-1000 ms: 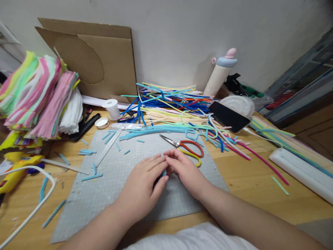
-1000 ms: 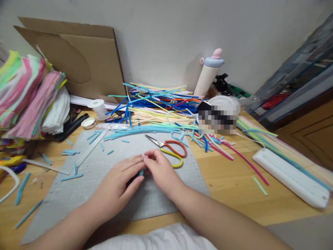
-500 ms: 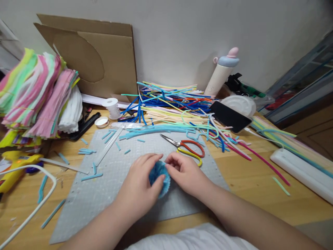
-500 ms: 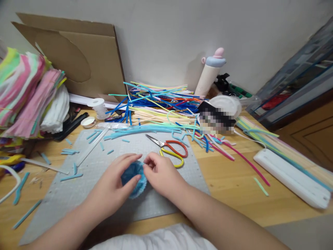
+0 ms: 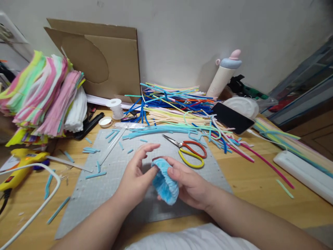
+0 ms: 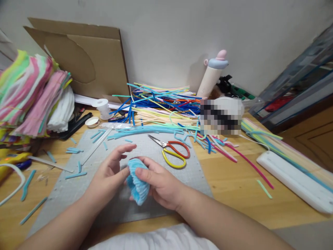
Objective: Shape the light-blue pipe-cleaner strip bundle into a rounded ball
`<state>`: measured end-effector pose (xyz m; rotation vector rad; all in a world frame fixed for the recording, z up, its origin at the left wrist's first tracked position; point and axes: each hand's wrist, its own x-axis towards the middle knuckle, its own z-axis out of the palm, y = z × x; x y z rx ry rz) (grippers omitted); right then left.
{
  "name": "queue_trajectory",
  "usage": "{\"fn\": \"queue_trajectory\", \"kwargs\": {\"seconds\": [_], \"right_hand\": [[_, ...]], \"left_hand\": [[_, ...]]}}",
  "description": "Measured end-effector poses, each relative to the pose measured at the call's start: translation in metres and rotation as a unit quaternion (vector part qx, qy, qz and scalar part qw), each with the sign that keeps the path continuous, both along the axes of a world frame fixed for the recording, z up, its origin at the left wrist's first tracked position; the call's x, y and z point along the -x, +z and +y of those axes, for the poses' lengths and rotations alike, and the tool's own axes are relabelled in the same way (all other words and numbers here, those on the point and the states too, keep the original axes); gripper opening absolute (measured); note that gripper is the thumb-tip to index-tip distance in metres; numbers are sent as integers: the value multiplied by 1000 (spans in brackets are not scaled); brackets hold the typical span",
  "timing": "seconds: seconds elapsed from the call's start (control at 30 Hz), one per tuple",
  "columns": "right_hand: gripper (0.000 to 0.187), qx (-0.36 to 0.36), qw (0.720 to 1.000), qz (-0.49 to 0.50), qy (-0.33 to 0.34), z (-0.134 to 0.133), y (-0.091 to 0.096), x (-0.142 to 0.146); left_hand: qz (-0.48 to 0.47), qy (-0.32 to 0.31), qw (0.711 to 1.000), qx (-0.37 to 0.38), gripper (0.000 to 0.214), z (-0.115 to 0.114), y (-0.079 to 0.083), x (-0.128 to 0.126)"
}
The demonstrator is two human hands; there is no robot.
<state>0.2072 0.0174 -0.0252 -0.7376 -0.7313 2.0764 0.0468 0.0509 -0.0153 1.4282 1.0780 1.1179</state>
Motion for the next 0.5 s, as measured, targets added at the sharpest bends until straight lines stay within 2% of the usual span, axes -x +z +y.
{"fn": "queue_trajectory", "kwargs": {"seconds": [0.07,0.1,0.17,0.23,0.3,0.5], "right_hand": [[48,-63,991,-80,-83,3,-4,-1],[49,-107,978,-130,-122,5,-6,-2],[49,-187,940,-225,-177,8,-9,-5],[48,-229,912,-282,-189,9,-11,-6],[46,-238,904,-306,-178,8,-12,-5],[38,-263,886,-334,-187,6,-14,0]], "left_hand": [[-61,63,994,58,26,1,-2,0],[-94,74,987,102,18,0,-2,0],[-148,22,964,217,23,0,-1,-2],[-186,-50,932,309,31,-2,0,-5],[-199,-82,916,339,32,-4,-1,-7],[-196,-103,913,343,27,-7,-7,-10]]}}
